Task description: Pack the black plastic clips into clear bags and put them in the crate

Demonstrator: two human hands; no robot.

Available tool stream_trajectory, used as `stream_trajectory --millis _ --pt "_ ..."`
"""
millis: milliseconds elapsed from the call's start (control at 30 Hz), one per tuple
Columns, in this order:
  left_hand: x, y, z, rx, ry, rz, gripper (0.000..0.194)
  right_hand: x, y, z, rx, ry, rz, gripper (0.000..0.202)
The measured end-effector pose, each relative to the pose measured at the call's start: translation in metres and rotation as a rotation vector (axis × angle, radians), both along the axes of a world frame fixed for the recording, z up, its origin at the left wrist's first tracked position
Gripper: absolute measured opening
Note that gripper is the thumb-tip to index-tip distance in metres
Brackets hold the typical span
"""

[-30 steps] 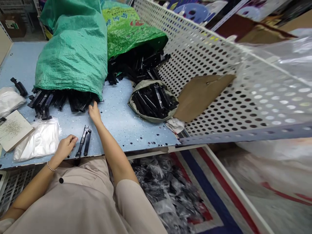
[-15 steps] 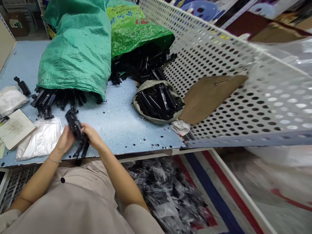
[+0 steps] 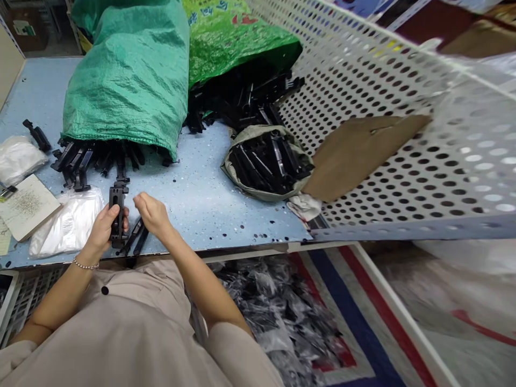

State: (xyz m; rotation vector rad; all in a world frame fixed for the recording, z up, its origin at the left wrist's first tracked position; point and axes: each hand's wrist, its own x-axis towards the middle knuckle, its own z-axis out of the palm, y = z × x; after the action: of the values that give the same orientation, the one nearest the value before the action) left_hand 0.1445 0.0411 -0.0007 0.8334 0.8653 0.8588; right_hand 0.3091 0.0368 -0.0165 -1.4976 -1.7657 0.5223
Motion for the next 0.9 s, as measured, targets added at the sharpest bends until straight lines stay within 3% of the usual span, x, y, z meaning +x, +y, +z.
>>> stream_trajectory --millis 133,200,267,367,500,600,667,767,900 --pt "-0.002 0.009 0.001 -0.019 0.018 0.044 0.047 -0.018 -0.043 -0.016 0.208 -0.220 0.197 0.056" --pt "-0.003 0.011 -0.004 0.012 0.070 0.045 0.048 -0.025 -0.053 -0.018 0.146 -0.243 0.187 0.056" --pt "-0.007 0.013 -0.014 0.094 0.148 0.114 0.050 -0.028 -0.050 -0.013 -0.029 -0.239 0.200 0.053" --pt "-0.017 0.012 -0.038 0.220 0.294 0.241 0.055 -0.025 -0.019 0.004 -0.289 -0.258 0.237 0.050" --pt "-0.020 0.002 -0.070 0.356 0.533 0.159 0.044 -0.029 0.060 0.018 -0.372 -0.302 -0.110 0.053" --pt "-0.016 -0.003 -0.081 0.487 0.667 0.114 0.047 -0.038 0.111 0.017 -0.443 -0.358 -0.220 0.054" --pt "-0.016 0.001 -0.081 0.506 0.669 0.121 0.048 -0.042 0.121 0.016 -0.504 -0.370 -0.216 0.043" --pt "-0.021 0.015 -0.068 0.370 0.466 0.190 0.057 -0.045 0.091 0.014 -0.444 -0.359 -0.180 0.035" --pt "-0.023 0.031 -0.038 0.161 0.102 0.321 0.064 -0.043 0.015 0.013 -0.161 -0.304 0.125 0.034"
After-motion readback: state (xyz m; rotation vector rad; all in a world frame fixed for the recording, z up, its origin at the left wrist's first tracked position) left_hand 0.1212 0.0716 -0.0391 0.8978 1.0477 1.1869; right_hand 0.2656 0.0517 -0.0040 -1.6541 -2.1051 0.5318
